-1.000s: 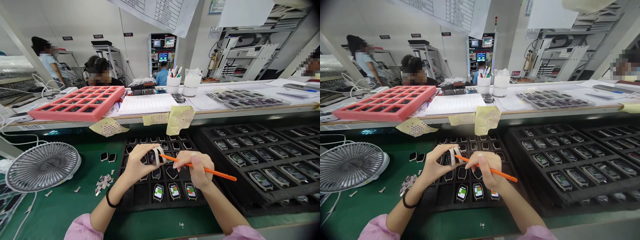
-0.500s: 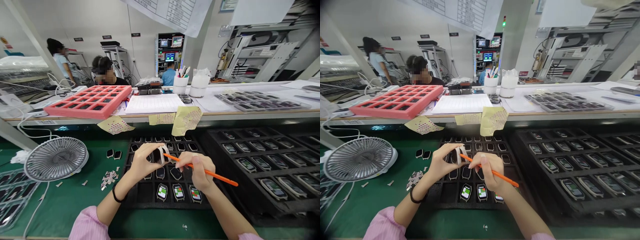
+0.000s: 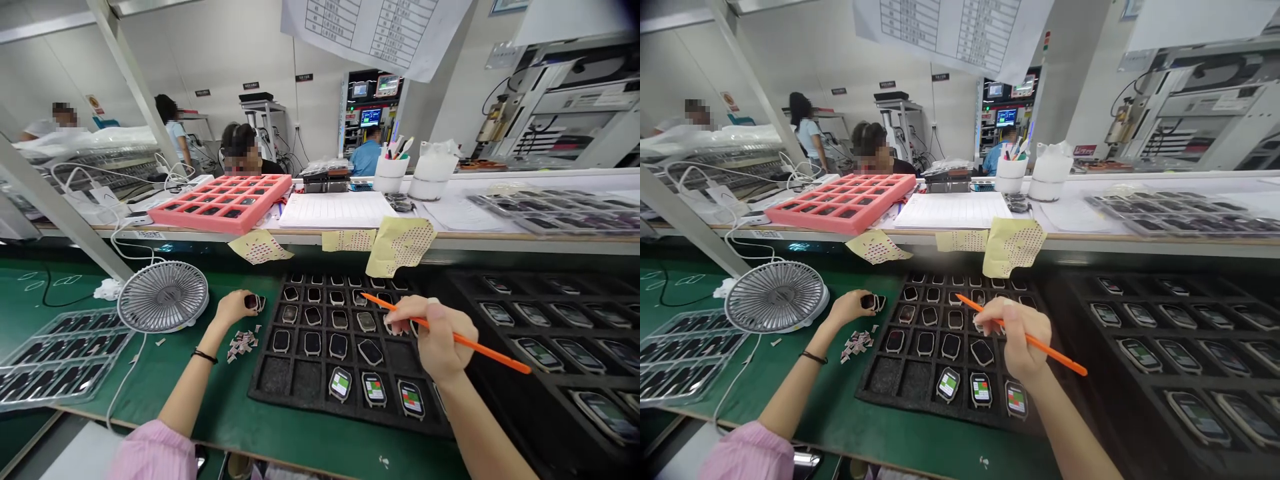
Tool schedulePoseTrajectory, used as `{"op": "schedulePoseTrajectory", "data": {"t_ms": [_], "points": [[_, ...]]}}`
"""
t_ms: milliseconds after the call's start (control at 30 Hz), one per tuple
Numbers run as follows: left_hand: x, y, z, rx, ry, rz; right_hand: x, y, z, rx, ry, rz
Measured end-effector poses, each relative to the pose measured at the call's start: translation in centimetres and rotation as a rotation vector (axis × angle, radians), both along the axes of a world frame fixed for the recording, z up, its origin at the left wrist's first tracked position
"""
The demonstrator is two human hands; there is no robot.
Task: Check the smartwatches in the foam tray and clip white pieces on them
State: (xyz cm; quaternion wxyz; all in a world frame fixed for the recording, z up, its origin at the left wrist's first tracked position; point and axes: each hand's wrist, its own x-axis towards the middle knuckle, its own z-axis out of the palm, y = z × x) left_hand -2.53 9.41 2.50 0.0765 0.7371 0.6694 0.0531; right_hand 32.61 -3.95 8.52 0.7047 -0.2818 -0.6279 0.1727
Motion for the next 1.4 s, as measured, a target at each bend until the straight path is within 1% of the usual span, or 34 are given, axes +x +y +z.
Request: {"op": "schedulePoseTrajectory", "data": {"t_ms": [67, 133, 200, 267, 333, 400, 467, 533, 567, 633, 733, 800, 867, 900, 933, 1000, 1067, 1133, 1200, 1267, 1333, 1400], "points": [[-0.4, 0.0, -0.7, -0.003, 0.002, 0.011, -0.2, 0.1, 0.0, 0.008, -0.029, 0.013], [0.1, -0.5, -0.6, 0.019, -0.011, 0.007, -0.3, 0.1, 0.1, -0.003, -0.053, 0.013], [1.6, -1.4, 0.1, 0.060, -0.037, -0.018, -0.5, 0.2, 0.1, -0.038, -0.070, 0.020], [3.9, -2.8, 1.1, 0.126, -0.102, -0.079, -1.0, 0.3, -0.1, -0.093, -0.074, 0.054], [6.7, -4.9, 2.2, 0.248, -0.299, -0.229, -1.7, 0.4, -0.4, -0.158, -0.073, 0.106], [9.5, -7.0, 3.2, 0.333, -0.427, -0.396, -2.3, 0.6, -0.9, -0.240, -0.097, 0.132], [11.9, -8.9, 3.8, 0.372, -0.470, -0.532, -2.6, 0.7, -1.3, -0.325, -0.138, 0.123], [14.3, -9.9, 3.7, 0.364, -0.459, -0.614, -2.4, 0.6, -1.7, -0.379, -0.147, 0.089], [15.5, -10.1, 3.4, 0.351, -0.438, -0.640, -2.1, 0.5, -1.8, -0.387, -0.131, 0.062], [18.2, -10.0, 2.1, 0.311, -0.370, -0.686, -1.2, 0.0, -1.9, -0.383, -0.069, -0.006], [22.8, -9.2, -0.6, 0.186, -0.212, -0.810, 0.2, -1.1, -1.9, -0.381, 0.026, -0.110], [25.7, -8.7, -2.3, 0.123, -0.134, -0.853, 1.0, -1.9, -1.9, -0.389, 0.059, -0.144], [27.8, -8.4, -3.4, 0.100, -0.110, -0.867, 1.8, -2.6, -2.1, -0.407, 0.075, -0.163], [28.4, -8.3, -3.8, 0.096, -0.109, -0.872, 2.2, -2.9, -2.3, -0.426, 0.080, -0.174], [28.7, -8.3, -3.9, 0.091, -0.105, -0.879, 2.6, -3.2, -2.6, -0.452, 0.086, -0.190], [28.3, -8.3, -3.9, 0.078, -0.101, -0.907, 3.5, -3.7, -3.6, -0.530, 0.089, -0.238], [26.7, -8.5, -3.4, 0.075, -0.099, -0.937, 4.1, -4.4, -5.0, -0.635, 0.040, -0.292], [24.3, -8.9, -2.8, 0.093, -0.078, -0.926, 4.2, -5.1, -6.8, -0.739, -0.108, -0.328], [21.7, -9.6, -2.4, 0.112, -0.015, -0.839, 3.4, -5.9, -8.7, -0.790, -0.327, -0.326], [19.5, -10.7, -2.3, 0.064, 0.056, -0.758, 2.0, -6.5, -10.4, -0.772, -0.522, -0.329], [18.0, -11.9, -2.6, 0.018, 0.096, -0.709, 0.3, -6.8, -11.8, -0.739, -0.708, -0.387], [17.2, -12.9, -3.1, 0.010, 0.084, -0.685, -1.2, -6.7, -12.7, -0.722, -0.864, -0.481]]}}
